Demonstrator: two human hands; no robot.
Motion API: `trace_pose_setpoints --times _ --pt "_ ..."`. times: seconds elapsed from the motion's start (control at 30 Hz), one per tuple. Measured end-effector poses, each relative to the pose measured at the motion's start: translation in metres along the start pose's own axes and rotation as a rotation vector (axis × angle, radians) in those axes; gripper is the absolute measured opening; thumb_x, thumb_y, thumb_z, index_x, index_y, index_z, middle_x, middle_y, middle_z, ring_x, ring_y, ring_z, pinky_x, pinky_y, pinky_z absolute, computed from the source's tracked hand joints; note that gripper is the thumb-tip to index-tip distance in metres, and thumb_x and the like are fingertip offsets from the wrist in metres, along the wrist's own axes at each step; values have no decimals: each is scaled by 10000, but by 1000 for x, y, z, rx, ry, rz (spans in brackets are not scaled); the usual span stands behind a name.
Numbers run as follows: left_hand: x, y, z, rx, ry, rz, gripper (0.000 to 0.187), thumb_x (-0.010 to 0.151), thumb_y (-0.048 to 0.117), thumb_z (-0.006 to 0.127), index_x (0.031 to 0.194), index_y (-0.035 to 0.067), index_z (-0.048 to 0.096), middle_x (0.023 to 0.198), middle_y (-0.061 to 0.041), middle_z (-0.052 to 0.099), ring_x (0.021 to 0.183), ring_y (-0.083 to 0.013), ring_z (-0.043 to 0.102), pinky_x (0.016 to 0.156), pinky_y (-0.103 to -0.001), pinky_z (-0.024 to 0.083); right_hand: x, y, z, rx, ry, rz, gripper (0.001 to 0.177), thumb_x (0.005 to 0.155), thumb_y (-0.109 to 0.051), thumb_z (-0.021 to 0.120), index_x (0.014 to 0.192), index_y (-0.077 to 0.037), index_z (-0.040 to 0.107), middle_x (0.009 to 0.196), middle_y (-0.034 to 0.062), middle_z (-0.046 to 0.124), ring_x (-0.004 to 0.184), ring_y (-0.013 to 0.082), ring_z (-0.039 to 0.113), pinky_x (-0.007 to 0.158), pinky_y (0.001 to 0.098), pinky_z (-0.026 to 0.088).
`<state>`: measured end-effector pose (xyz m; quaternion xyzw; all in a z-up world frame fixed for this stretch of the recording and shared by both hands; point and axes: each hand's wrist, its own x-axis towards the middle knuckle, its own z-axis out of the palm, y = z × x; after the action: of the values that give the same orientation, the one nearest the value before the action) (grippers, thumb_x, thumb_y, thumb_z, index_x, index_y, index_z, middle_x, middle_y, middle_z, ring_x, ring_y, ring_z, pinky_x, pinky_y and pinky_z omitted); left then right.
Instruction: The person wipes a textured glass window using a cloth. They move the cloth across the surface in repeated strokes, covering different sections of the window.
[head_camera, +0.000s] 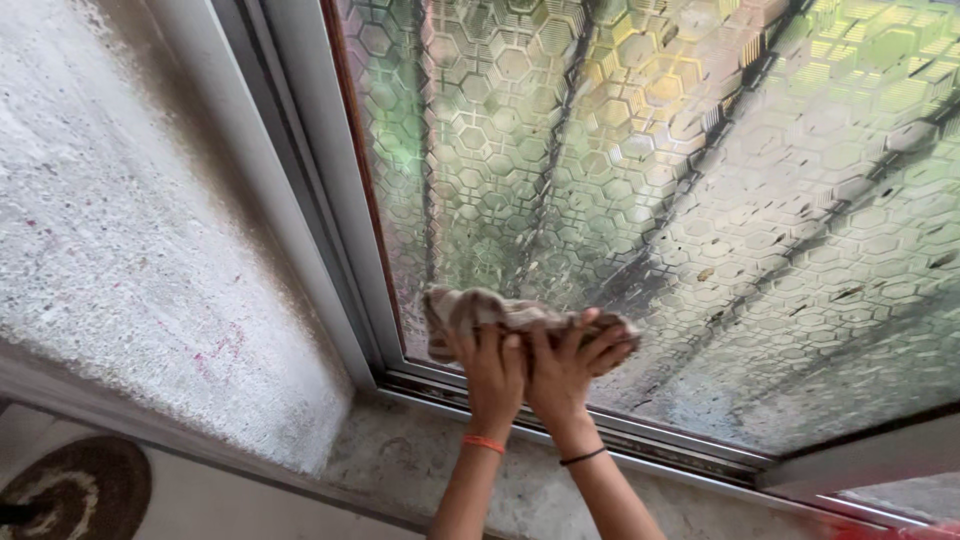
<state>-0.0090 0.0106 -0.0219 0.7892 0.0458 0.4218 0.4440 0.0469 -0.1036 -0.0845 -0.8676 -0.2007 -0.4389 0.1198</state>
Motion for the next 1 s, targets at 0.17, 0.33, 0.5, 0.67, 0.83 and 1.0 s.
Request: trace_pose_setpoints --times 0.17,0.33,0.5,0.67,0.83,1.0 --pt "-48 -33 2 92 -110 -85 688 1058 430 450 1534 -63 392 1621 -352 276 1526 -546 187 1236 -618 154 -59 4 10 -1 -382 -2 387 926 -370 561 1253 -189 662 1615 285 165 1448 657 -31 1120 855 -50" --pt "-70 0 40 104 -361 75 708 1041 474 535 1536 -27 459 1524 -256 411 1458 -475 330 1233 -644 203 -91 61 -10 20 -143 225 442 1007 -415 489 1304 -99 571 1688 328 10 1499 655 -146 1177 809 -71" --pt "-13 29 33 123 -172 407 553 1053 468 527 1420 61 598 1547 -210 464 1470 -472 357 1247 -650 226 -13 49 -20 -1016 -383 532 785 1117 -656 187 1635 -139 470 1704 405 -50 1570 633 -81 1298 715 -80" --pt "54 4 -24 184 -22 442 484 1088 407 470 1400 70 625 1471 -166 523 1472 -418 449 1276 -679 248 59 -30 -24 -452 -402 391 728 1004 -671 351 1436 -100 478 1608 375 -91 1501 649 -136 1226 762 -76" --pt "46 -47 -72 316 41 152 408 1068 277 477 1388 52 593 1540 -208 499 1471 -461 403 1229 -570 302 57 -95 2 -20 -51 -87 346 1040 -412 515 1324 -261 641 1659 259 186 1430 614 108 1085 848 47" --pt "-22 -77 -45 253 18 9 482 1060 240 490 1442 -54 512 1545 -290 425 1481 -510 320 1207 -565 289 -13 -65 27 67 -359 -202 360 997 -384 560 1331 -281 644 1620 76 421 1292 457 404 1125 752 189"
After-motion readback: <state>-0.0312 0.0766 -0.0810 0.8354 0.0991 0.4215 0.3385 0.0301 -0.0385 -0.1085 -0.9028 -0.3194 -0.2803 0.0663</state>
